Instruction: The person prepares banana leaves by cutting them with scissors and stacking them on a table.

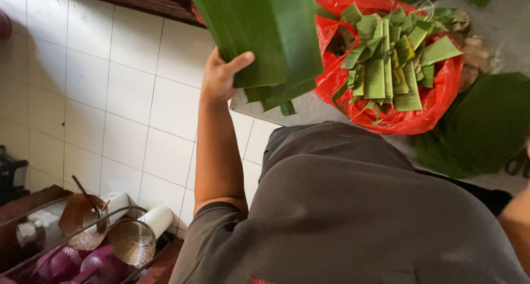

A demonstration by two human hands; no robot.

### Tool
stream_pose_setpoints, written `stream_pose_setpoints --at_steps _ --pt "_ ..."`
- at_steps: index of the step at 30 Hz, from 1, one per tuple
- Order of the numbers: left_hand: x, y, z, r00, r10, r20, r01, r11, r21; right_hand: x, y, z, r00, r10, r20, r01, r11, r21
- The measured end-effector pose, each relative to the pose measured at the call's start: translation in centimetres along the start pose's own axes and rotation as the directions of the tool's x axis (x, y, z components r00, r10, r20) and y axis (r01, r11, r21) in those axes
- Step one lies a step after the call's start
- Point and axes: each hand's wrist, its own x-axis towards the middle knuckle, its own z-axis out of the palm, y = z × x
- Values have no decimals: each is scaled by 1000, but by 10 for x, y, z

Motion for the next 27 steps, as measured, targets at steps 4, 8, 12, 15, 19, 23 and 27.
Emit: stream_pose_setpoints --at_steps 4,8,12,15,19,23,27 --pt "12 7 64 980 74 183 -114 970 215 4 -20 -5 1000 8 27 -14 977 213" --pt "35 9 128 819 188 543 -444 807 390 22 -58 0 994 -105 15 94 938 332" --pt "51 1 166 453 408 793 -888 288 359 57 -104 15 961 -275 -32 272 914 302" --pt "60 -15 168 543 641 543 -801 201 564 58 -133 21 925 -381 -8 363 875 320" --pt "85 -54 154 835 522 173 -548 816 183 45 -152 20 840 -541 41 448 735 509" --pt "74 -71 132 883 -264 389 418 819 -393 47 -143 18 783 -621 23 517 671 532" --pt "60 -66 132 948 -189 257 216 973 -82 50 -120 2 814 -567 -127 558 702 442"
